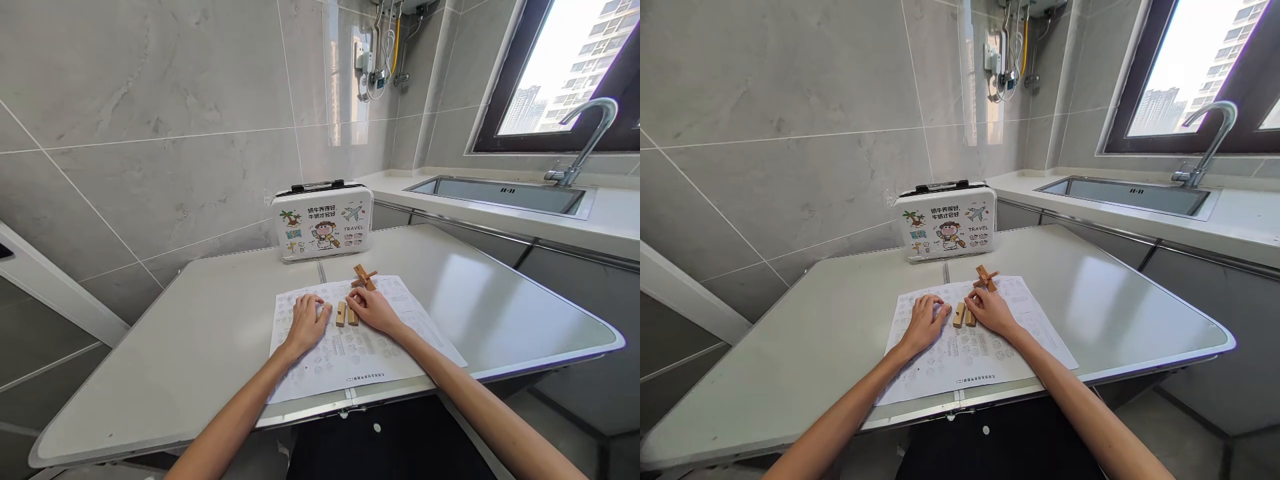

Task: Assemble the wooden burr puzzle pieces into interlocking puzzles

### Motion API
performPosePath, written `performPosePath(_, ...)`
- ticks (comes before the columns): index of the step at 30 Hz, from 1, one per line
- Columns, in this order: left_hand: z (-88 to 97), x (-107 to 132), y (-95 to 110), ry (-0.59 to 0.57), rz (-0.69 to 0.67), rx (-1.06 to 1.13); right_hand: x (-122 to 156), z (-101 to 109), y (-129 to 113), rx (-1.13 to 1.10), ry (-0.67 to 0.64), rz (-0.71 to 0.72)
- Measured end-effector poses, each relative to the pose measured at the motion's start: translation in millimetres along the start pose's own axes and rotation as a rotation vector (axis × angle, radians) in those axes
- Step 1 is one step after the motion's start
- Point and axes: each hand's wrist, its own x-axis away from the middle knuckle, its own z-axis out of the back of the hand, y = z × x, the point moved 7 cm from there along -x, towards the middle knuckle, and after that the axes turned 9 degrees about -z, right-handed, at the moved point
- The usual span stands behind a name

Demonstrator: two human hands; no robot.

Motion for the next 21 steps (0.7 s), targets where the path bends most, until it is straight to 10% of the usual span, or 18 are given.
performPosePath(21, -7.8, 3, 19, -0.176, -0.155, 0.092, 9, -11, -15, -0.179, -0.245, 0.115)
